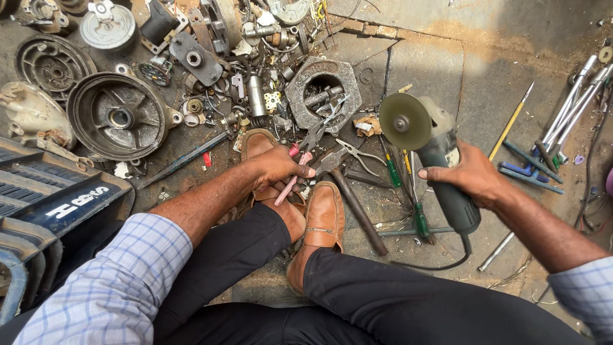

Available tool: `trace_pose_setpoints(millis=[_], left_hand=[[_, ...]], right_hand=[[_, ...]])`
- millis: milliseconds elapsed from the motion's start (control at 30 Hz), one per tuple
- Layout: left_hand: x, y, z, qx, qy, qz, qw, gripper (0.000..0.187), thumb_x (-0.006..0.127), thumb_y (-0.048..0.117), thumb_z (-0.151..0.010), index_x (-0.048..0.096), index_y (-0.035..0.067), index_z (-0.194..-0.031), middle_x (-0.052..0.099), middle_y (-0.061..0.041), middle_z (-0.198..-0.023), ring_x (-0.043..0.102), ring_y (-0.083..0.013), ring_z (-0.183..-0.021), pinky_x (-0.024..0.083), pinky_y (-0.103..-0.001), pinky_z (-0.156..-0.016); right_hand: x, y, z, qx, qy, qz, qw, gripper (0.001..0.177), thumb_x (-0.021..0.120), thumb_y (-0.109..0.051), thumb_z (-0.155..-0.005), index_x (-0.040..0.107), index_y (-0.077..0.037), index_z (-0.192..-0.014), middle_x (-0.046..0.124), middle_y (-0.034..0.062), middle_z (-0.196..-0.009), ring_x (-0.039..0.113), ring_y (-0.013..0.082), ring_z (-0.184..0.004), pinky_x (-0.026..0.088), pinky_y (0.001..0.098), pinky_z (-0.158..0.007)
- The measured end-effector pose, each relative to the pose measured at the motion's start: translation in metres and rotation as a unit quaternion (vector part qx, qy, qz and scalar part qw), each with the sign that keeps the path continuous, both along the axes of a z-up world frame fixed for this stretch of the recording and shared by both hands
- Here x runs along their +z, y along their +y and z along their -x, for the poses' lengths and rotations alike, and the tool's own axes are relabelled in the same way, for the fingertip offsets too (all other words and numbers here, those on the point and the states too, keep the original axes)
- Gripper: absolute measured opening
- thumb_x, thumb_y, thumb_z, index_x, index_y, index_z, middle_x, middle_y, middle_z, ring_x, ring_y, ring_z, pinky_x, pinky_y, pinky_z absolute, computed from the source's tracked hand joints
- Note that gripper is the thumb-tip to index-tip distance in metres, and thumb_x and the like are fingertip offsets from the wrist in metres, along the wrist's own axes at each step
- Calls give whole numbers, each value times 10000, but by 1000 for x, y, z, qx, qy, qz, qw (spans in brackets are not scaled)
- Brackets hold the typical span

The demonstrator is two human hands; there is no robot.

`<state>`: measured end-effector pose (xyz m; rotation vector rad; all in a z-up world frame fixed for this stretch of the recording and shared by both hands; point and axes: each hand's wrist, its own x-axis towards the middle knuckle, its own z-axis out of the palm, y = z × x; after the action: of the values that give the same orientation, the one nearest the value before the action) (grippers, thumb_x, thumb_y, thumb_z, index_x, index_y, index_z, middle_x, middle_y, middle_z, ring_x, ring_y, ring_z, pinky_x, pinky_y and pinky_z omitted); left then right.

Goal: The person sits on the ground and uses pliers to hold a small metal part while grinding it with an angle grinder. They adjust the part and continue grinding to remove material or smooth edges.

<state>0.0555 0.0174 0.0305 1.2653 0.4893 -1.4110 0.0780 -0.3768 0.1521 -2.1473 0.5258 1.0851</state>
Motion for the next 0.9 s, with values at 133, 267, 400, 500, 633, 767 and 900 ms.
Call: trace_pose_setpoints(millis=[133, 267, 400, 500, 633, 767, 900], left_hand=[[3, 3, -4, -8, 1, -3, 1000, 315, 837, 204, -848, 664, -37, -954, 722, -139, -734, 724, -210, -596, 640, -358, -507], [0, 4, -1, -7, 7, 10, 1000, 308, 838, 207, -844, 663, -26, -944, 696, -123, -725, 699, -210, -572, 626, -359, -495], [-8, 3, -2, -16, -6, 16, 1000, 302, 835, 207, -854, 671, -34, -931, 698, -112, -731, 698, -196, -574, 626, -348, -492], [-10, 3, -2, -25, -14, 13, 1000, 278, 820, 199, -859, 676, -27, -933, 699, -105, -732, 696, -195, -567, 618, -342, -491], [-12, 4, 0, -18, -16, 19, 1000, 251, 809, 179, -860, 703, -36, -937, 711, -107, -734, 699, -192, -568, 614, -339, -504], [-9, 3, -2, -15, -20, 19, 1000, 230, 785, 150, -870, 683, -44, -941, 710, -118, -736, 721, -204, -588, 646, -352, -524], [-8, 4, -3, -19, -17, 14, 1000, 227, 776, 139, -877, 674, -55, -936, 713, -122, -736, 734, -209, -602, 662, -359, -538]], right_hand=[[17, 34, -40, 108, 32, 86, 990, 957, 888, -388, -687, 487, -46, -1485, 755, 294, -1081, 777, 355, -768, 667, 472, -685], [13, 65, -50, 76, 17, -1, 997, 991, 834, -416, -694, 421, -44, -1514, 718, 258, -1136, 763, 284, -810, 665, 442, -665], [-5, 77, -54, 103, 34, 63, 992, 1131, 787, -503, -746, 257, -5, -1613, 689, 313, -1147, 770, 343, -822, 666, 484, -720], [-18, 75, -51, 138, -6, 98, 985, 1209, 756, -580, -757, 204, 53, -1626, 630, 359, -1259, 754, 425, -944, 618, 540, -893], [-35, 68, -54, 182, -67, 90, 977, 1263, 777, -633, -804, 137, 115, -1595, 347, 430, -1535, 417, 511, -1409, 378, 623, -1118], [-46, 65, -61, 199, -75, 91, 973, 1286, 771, -641, -779, 143, 144, -1582, 293, 446, -1568, 350, 526, -1465, 329, 577, -1210], [-51, 69, -63, 215, -86, 88, 969, 1265, 785, -613, -787, 169, 157, -1579, 362, 468, -1504, 411, 544, -1415, 362, 576, -1186]])
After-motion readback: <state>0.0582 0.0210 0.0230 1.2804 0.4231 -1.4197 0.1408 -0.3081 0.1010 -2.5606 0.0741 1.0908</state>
